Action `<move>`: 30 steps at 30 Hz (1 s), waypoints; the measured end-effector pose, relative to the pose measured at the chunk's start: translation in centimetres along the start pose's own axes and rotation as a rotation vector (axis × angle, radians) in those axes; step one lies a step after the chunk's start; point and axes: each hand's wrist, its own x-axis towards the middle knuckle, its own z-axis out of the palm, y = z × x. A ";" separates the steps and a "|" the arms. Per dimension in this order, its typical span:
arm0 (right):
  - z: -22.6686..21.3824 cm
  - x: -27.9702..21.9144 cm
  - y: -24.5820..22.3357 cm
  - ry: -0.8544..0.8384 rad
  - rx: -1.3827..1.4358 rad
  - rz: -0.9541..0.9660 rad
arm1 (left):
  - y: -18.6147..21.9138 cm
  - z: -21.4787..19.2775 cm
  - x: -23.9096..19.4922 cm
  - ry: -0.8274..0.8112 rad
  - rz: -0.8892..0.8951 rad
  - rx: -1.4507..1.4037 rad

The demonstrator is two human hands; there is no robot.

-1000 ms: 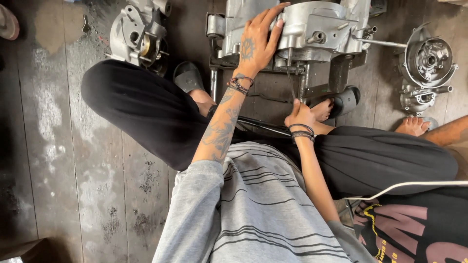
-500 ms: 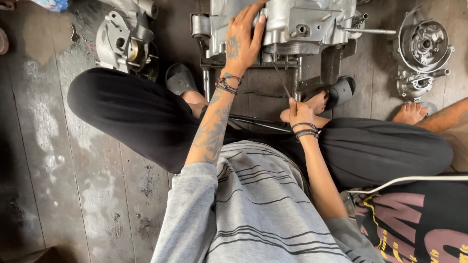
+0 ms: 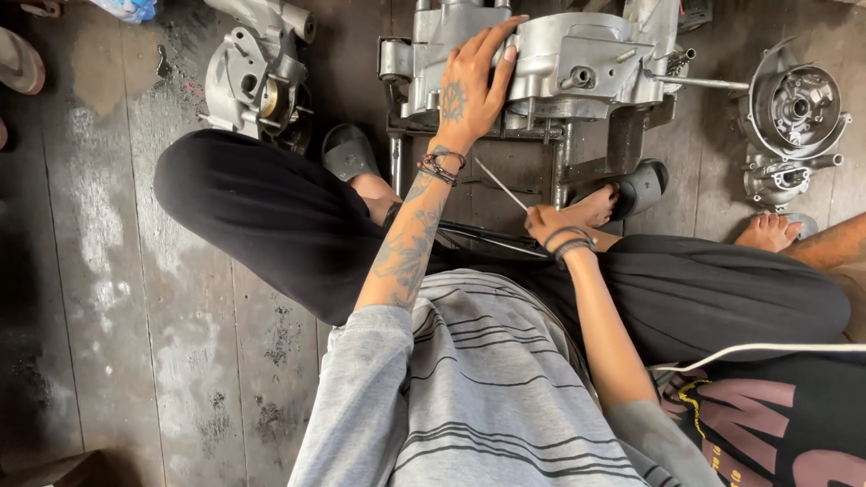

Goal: Scraping the edges of a motorcycle engine casing with a screwdriver to remove residue or gasket material.

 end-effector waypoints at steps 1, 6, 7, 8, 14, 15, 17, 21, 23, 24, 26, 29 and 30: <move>0.7 4.3 -2.5 0.230 -0.108 0.254 | -0.2 0.1 -0.1 0.006 0.007 0.002; -1.5 24.2 -12.8 1.130 -0.545 1.285 | -1.0 0.5 -0.4 0.008 0.024 0.009; -2.9 24.3 -10.6 1.203 -0.630 1.284 | -1.0 0.6 -0.4 0.007 0.029 0.010; -4.2 24.4 -8.4 1.275 -0.715 1.280 | -1.1 0.6 -0.4 0.006 0.035 0.011; -3.9 30.4 -13.3 1.096 -0.740 1.453 | -0.7 0.4 -0.3 -0.004 0.007 -0.004; -4.0 30.3 -12.2 1.095 -0.732 1.455 | -0.6 0.4 -0.2 -0.009 0.003 -0.004; -4.0 30.2 -10.1 1.023 -0.847 1.474 | -0.5 0.4 -0.2 -0.008 0.000 0.014; -2.9 30.0 -10.3 0.914 -0.907 1.509 | -1.0 0.9 -0.4 0.009 0.016 0.022; -2.3 29.5 -9.7 0.931 -0.994 1.451 | -0.7 0.6 -0.4 0.004 0.003 0.025; -2.1 29.3 -9.9 0.933 -0.997 1.450 | -1.0 1.0 -0.4 0.006 0.006 0.024; -1.9 29.4 -10.1 0.950 -1.009 1.435 | -1.7 1.3 -0.6 0.014 0.006 0.031; -0.7 29.5 -13.4 0.932 -0.934 1.453 | -0.6 0.6 -0.5 -0.001 0.036 0.014; -0.2 29.2 -13.2 0.935 -0.935 1.453 | -0.8 0.6 -0.5 -0.001 0.038 0.012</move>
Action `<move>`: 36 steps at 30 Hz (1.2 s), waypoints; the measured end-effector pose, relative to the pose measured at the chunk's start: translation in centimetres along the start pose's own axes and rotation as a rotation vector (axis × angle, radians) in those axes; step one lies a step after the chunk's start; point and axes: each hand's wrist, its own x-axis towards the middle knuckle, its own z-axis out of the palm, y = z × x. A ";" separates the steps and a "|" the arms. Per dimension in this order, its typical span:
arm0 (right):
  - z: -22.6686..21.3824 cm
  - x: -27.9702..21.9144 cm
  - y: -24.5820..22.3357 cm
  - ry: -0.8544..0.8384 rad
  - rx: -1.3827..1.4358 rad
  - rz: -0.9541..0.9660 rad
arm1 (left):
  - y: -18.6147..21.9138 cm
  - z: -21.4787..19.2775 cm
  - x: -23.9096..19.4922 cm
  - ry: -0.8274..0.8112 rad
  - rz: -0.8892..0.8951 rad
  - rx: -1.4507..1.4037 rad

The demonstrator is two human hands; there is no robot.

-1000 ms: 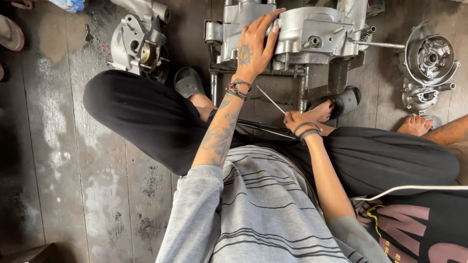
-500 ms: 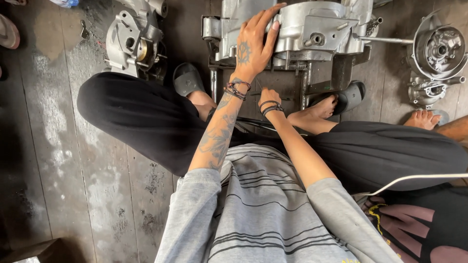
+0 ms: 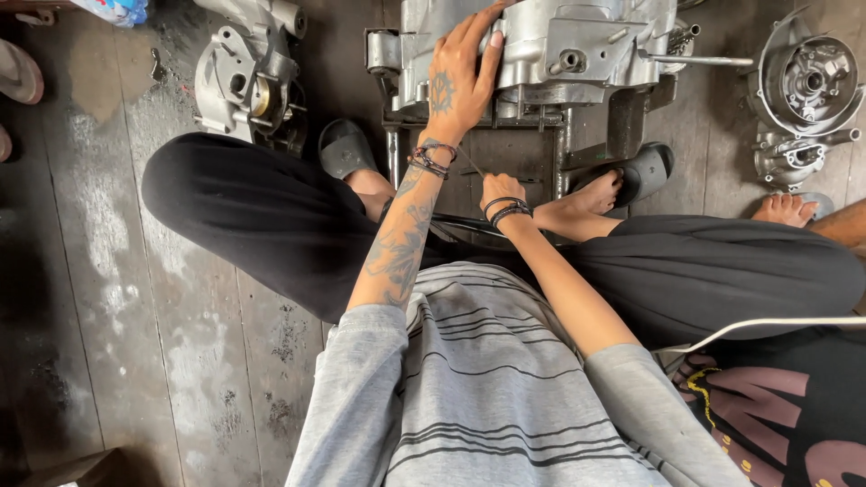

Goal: Scraping the edges of a motorcycle engine casing with a screwdriver to remove residue or gasket material.

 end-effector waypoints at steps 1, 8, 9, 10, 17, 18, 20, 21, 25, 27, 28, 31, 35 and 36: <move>0.3 -0.3 0.3 0.068 0.128 0.013 | -0.2 0.1 0.0 0.002 0.003 -0.005; -3.1 -0.3 -1.4 -0.098 1.091 0.190 | -0.5 0.3 0.0 0.005 -0.025 0.010; -2.8 0.5 -1.8 -0.101 1.090 0.188 | -0.3 0.1 0.0 0.006 -0.026 0.013; -2.6 1.3 -2.2 -0.086 1.036 0.221 | -0.1 0.0 0.1 0.003 -0.019 0.014; -1.0 3.9 -3.3 -0.116 1.126 0.304 | -0.9 0.7 0.0 0.018 -0.022 0.001; -1.3 3.2 -3.2 -0.118 1.132 0.310 | -1.1 0.8 -0.2 0.010 -0.024 -0.002; -2.5 2.1 -2.8 -0.151 1.165 0.283 | -1.5 1.1 -0.3 0.028 -0.021 0.021; -2.3 2.4 -2.4 -0.145 1.166 0.283 | -1.3 1.1 -0.2 0.029 -0.017 0.018; -1.7 3.3 -2.1 -0.219 1.252 0.428 | -0.8 0.8 -0.2 0.028 -0.039 0.032; -0.9 2.7 -2.0 -0.238 1.276 0.535 | -0.7 0.7 0.0 0.029 -0.027 0.025; 0.0 1.8 -1.9 -0.211 1.210 0.386 | -0.6 0.6 0.1 0.025 -0.002 0.014; 1.2 2.0 -1.1 -0.035 0.997 0.172 | -0.1 -0.1 0.5 0.011 0.020 0.007; -0.2 2.4 -1.1 0.143 0.787 0.119 | 0.4 -0.1 0.3 0.003 -0.002 -0.008; 0.4 3.7 -0.9 0.146 0.785 0.117 | 0.4 0.0 0.4 0.007 0.000 -0.008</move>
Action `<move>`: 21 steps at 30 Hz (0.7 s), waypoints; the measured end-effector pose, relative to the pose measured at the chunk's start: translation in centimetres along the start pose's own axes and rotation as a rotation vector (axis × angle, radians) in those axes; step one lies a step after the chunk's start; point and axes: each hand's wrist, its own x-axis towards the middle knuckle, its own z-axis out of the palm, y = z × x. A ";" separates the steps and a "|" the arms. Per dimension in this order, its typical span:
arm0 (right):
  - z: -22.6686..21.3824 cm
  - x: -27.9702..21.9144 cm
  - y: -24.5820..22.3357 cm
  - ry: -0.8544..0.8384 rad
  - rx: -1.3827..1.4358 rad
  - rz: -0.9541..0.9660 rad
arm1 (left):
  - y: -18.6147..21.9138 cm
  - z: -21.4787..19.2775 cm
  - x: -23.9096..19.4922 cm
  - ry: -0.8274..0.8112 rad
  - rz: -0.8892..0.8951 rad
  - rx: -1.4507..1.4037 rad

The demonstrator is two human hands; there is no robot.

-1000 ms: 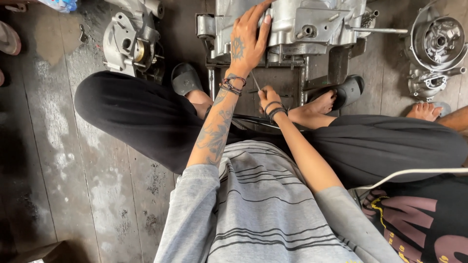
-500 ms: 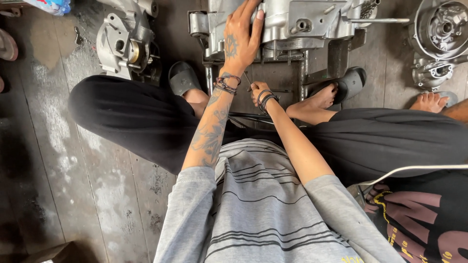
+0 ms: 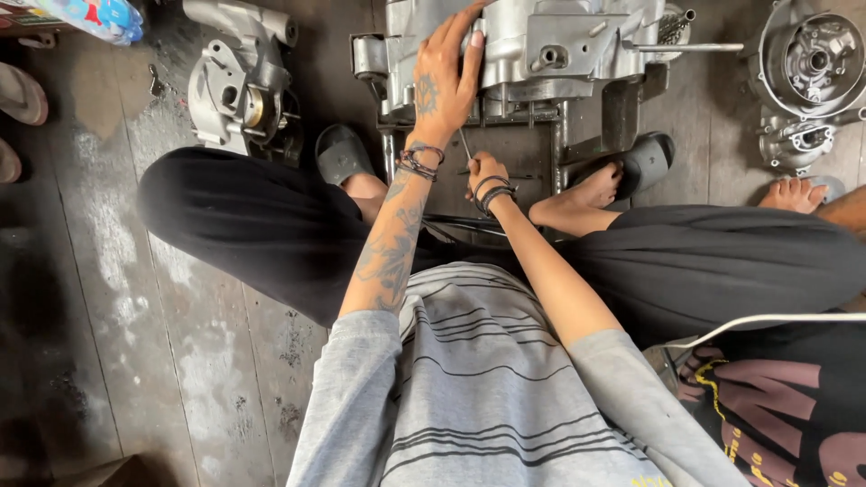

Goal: Scraping the edges of a motorcycle engine casing with a screwdriver to remove residue or gasket material.

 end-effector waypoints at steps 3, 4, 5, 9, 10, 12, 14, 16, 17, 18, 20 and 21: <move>1.1 1.4 -1.3 0.092 -0.211 -0.050 | 0.0 -0.3 -0.1 -0.011 -0.022 0.011; 0.4 0.7 -3.5 0.114 0.163 0.294 | 0.1 -0.4 0.0 -0.026 -0.038 0.011; -0.2 -0.3 -5.4 0.132 0.540 0.640 | 0.3 -0.4 -0.2 -0.046 -0.057 0.009; 4.5 3.6 0.5 -0.080 -0.437 0.045 | -0.1 -0.3 -0.2 -0.048 -0.051 0.010; 5.1 3.5 1.2 -0.051 -0.433 -0.054 | 0.1 -0.4 -0.1 -0.048 -0.051 0.002; 5.8 2.6 2.2 -0.029 -0.429 -0.144 | 0.2 -0.3 -0.4 -0.055 -0.061 -0.011; 5.6 2.1 2.0 0.046 -0.366 -0.223 | 0.1 -0.1 -0.1 -0.021 -0.055 0.027; 4.8 2.8 2.4 -0.002 -0.391 -0.168 | -0.5 0.3 -0.3 -0.016 -0.061 0.039; 4.4 3.3 2.4 -0.047 -0.414 -0.116 | -0.7 0.5 -0.2 -0.011 -0.063 0.052; 4.1 2.7 2.6 -0.043 -0.415 -0.117 | -0.5 0.3 -0.4 -0.009 -0.060 0.050; 3.1 2.1 2.5 -0.095 -0.389 -0.039 | -0.3 0.0 -0.3 -0.009 0.000 -0.004; 2.4 0.7 1.8 -0.095 -0.389 -0.035 | -0.2 0.0 -0.3 -0.011 -0.001 -0.007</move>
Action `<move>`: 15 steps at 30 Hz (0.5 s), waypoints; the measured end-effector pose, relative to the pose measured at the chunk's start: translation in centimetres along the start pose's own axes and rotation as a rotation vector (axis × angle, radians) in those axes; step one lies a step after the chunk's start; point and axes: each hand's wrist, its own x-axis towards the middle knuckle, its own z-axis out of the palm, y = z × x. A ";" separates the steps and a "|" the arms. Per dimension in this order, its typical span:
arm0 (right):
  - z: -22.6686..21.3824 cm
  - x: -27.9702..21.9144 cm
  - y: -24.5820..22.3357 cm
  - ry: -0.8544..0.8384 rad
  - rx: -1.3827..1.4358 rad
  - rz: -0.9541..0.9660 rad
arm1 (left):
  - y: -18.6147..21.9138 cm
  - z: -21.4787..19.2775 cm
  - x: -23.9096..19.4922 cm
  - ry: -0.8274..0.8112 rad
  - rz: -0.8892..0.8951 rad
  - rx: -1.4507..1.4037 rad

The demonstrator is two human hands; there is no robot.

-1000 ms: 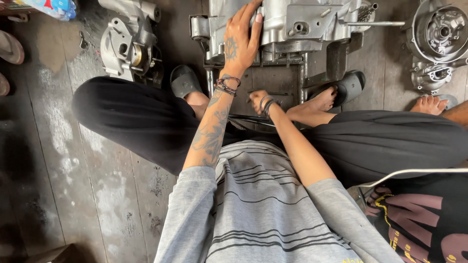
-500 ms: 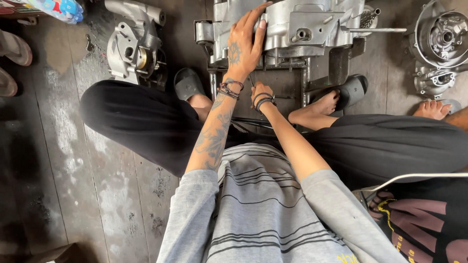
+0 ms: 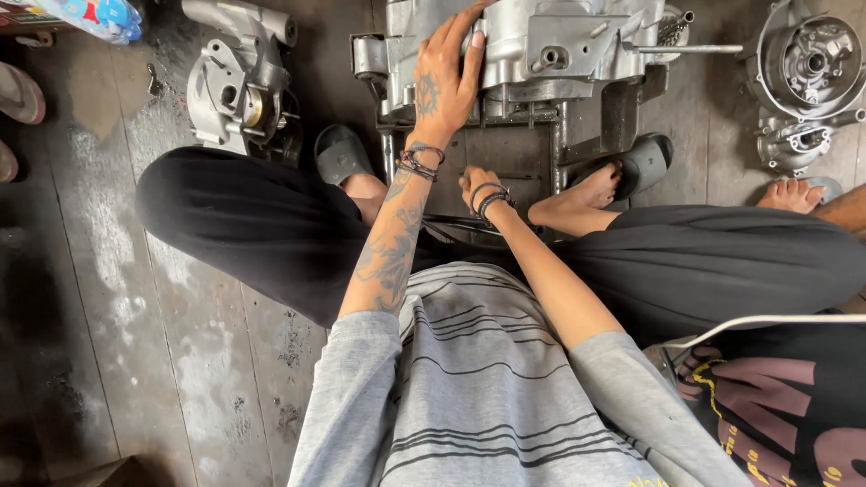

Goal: Scraping the edges of a motorcycle engine casing with a screwdriver to remove residue or gasket material.

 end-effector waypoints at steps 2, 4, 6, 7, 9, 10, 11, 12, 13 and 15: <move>-1.7 -2.6 -1.0 -0.144 0.141 0.100 | -0.1 0.0 0.1 0.010 -0.001 0.012; -3.6 -4.4 -2.2 -0.151 0.348 0.115 | 0.0 -0.1 0.0 0.002 -0.014 0.018; -3.9 -4.3 -2.5 -0.158 0.561 0.134 | 0.2 -0.2 -0.1 -0.012 -0.026 0.023; -3.2 -3.3 -2.1 -0.149 0.722 0.189 | 0.3 -0.2 -0.2 -0.019 -0.033 0.014; -2.8 -1.0 -2.4 -0.142 0.881 0.235 | 0.1 -0.3 0.1 -0.018 -0.037 0.010; -2.6 -0.2 -2.7 -0.178 0.918 0.320 | -0.1 -0.2 0.0 -0.019 -0.027 0.010; -2.4 0.6 -3.1 -0.215 0.955 0.405 | -0.3 -0.1 -0.1 -0.019 -0.016 0.010; -2.2 0.4 -3.5 -0.217 0.957 0.410 | -0.2 -0.1 -0.2 -0.023 -0.019 0.009; -1.9 0.2 -4.0 -0.182 0.880 0.423 | -0.1 -0.1 -0.2 -0.023 -0.025 0.012; -2.4 0.2 -3.9 -0.144 0.805 0.431 | -0.2 -0.1 0.1 -0.021 -0.024 0.015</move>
